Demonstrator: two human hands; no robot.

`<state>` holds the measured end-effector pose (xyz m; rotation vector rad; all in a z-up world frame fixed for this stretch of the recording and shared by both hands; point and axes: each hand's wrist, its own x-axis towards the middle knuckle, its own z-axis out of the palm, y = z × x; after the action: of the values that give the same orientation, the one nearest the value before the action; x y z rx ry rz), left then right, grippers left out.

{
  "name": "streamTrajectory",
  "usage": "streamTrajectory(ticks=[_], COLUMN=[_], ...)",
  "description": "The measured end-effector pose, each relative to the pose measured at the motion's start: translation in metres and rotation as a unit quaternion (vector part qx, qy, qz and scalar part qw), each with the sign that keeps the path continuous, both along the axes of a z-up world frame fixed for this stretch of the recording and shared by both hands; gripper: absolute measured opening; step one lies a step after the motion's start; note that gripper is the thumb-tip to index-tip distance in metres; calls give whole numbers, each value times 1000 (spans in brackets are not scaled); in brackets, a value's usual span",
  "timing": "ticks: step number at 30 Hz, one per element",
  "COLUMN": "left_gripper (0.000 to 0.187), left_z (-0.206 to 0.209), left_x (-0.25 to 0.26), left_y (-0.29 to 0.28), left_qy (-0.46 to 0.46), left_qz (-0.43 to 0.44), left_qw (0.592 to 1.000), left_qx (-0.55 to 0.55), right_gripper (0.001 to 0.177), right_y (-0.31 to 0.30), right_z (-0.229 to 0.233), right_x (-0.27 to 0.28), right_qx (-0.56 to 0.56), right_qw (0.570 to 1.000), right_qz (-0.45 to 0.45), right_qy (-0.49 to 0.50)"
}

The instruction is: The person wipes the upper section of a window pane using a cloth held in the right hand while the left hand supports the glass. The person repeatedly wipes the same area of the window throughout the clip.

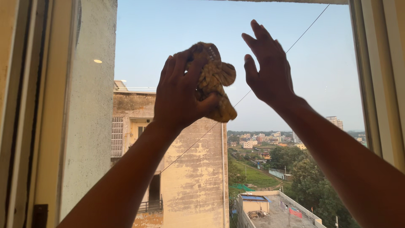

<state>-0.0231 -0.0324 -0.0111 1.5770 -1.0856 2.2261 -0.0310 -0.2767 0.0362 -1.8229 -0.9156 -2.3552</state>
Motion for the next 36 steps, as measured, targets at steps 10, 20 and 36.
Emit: streamTrajectory(ticks=[10,20,36], left_gripper=[45,40,60], left_z=[22,41,75], left_x=[11,1,15], left_y=[-64,-75,-18], left_qy=[-96,-150,-101], left_qz=[61,60,21], left_qw=[993,986,985], left_qx=[-22,46,138], right_gripper=[47,62,57], right_y=[-21,-19,-19], right_z=[23,23,21], right_x=[17,25,21], right_qx=[24,122,128], right_qw=[998,988,986], right_qz=[-55,-87,-108], right_qy=[6,47,23])
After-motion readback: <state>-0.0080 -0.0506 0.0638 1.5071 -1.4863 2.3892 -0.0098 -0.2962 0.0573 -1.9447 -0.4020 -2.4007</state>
